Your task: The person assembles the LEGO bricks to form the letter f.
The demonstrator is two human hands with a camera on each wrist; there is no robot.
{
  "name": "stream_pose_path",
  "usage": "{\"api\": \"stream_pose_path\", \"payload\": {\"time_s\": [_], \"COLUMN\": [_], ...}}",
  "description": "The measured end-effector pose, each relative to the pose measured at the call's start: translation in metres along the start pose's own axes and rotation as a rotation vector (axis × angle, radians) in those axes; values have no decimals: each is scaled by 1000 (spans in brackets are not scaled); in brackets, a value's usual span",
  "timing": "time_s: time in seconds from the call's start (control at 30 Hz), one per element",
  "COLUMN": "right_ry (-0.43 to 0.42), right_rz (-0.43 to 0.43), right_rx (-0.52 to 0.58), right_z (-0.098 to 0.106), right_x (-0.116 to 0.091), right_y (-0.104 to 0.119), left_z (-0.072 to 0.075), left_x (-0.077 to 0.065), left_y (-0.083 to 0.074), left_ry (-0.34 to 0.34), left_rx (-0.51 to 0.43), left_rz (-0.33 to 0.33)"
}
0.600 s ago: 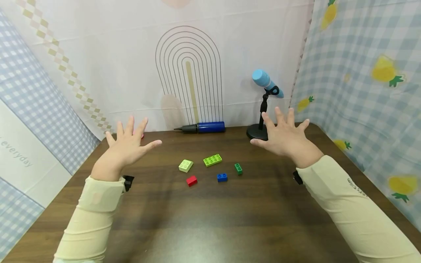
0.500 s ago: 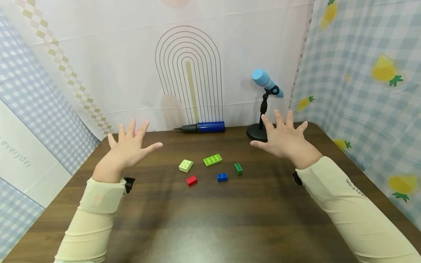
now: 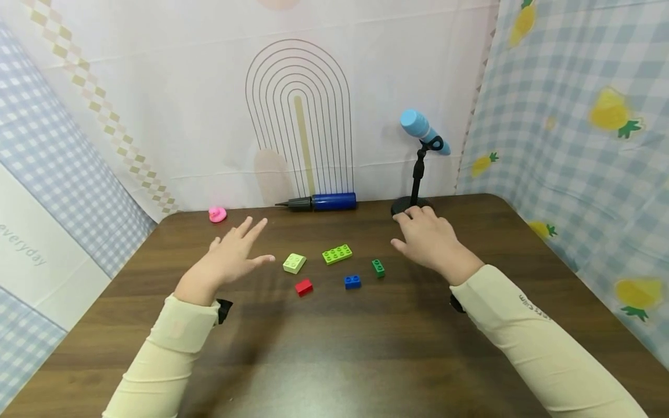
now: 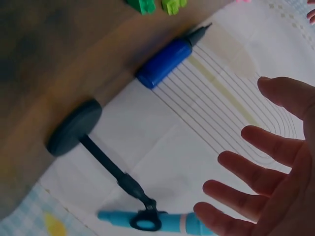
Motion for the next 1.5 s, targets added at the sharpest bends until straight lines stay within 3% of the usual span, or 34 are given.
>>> {"api": "stream_pose_path", "payload": {"time_s": [0.27,0.57,0.8,1.03,1.27,1.5], "right_ry": [3,73,147,173,159,266], "right_rz": [67,121,187,218,222,180], "right_rx": [39,92,95,121,120,137], "right_z": [-27,-60,-80,-89,-91,-95], "right_x": [0,4,9,13,25,33], "right_y": [14,32,45,51,60,67], "left_z": [-19,-49,-66,-82,-84,-90], "left_x": [2,9,16,26,31,33], "left_y": [-4,-15,-23,-32,-41,-46], "left_ry": [75,153,204,184,146,159], "left_rx": [-23,-54,-77,-25,58,103], "left_rz": [-73,-160,-159,-163,-105,-85]}}
Point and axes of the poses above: each hand's wrist, its own x-axis towards the middle knuckle, its own z-axis out of the back of the hand, y = z × x, the point moved 4 cm from there along x, towards the middle knuckle, and after that the axes turned 11 degrees about z, right-handed, at the moved point
